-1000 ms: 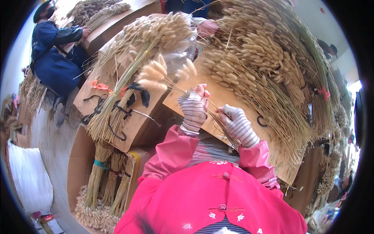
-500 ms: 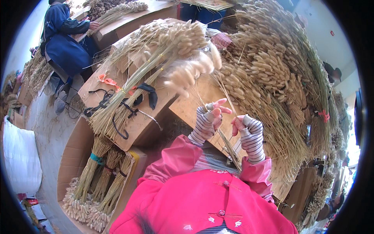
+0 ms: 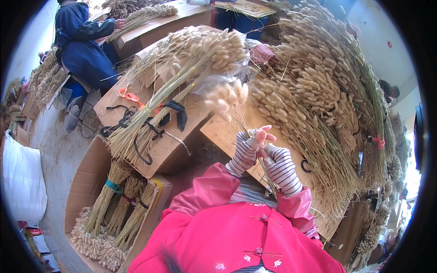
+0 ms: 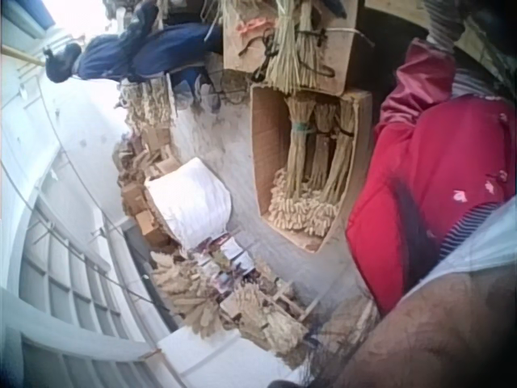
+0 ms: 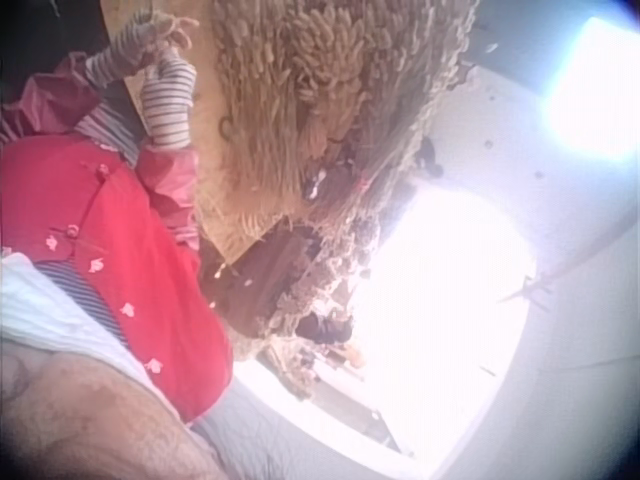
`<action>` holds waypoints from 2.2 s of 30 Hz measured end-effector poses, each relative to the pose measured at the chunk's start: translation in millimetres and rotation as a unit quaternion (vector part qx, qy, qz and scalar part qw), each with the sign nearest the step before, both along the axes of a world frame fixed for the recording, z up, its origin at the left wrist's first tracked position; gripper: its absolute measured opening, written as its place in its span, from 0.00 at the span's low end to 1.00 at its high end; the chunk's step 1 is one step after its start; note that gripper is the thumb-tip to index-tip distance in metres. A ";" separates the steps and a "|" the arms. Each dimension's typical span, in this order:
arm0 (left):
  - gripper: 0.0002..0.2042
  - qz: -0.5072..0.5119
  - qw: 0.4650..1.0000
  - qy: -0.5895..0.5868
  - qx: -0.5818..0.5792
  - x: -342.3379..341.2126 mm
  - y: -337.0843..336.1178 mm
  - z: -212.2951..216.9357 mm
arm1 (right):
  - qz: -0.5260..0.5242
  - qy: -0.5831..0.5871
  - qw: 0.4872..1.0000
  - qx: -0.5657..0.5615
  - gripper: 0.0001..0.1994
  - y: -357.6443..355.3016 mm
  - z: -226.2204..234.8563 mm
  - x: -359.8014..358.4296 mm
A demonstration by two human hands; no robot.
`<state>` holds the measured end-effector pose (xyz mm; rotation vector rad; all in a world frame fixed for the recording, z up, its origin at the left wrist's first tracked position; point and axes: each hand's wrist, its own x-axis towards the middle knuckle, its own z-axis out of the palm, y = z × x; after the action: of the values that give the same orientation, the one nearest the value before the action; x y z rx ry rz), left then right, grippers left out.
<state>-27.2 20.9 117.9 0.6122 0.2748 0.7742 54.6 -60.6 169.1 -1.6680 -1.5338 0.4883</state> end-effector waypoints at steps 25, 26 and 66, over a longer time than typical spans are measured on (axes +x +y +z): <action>0.24 0.044 0.996 0.069 0.021 3.6 15.4 -2.0 | -0.104 0.356 0.927 -0.063 0.04 -16.1 -17.5 24.8; 0.25 0.034 0.999 0.038 -0.016 3.7 14.6 -1.3 | -0.118 0.373 0.918 -0.061 0.05 -14.7 -20.2 22.1; 0.25 0.148 0.980 0.078 -0.111 -2.6 27.5 -16.0 | -0.156 -0.159 0.972 0.069 0.05 -52.7 -53.8 23.2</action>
<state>-29.7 48.5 101.9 0.4255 0.5974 0.9670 77.9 -113.4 115.2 -1.8971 -1.4470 -0.0568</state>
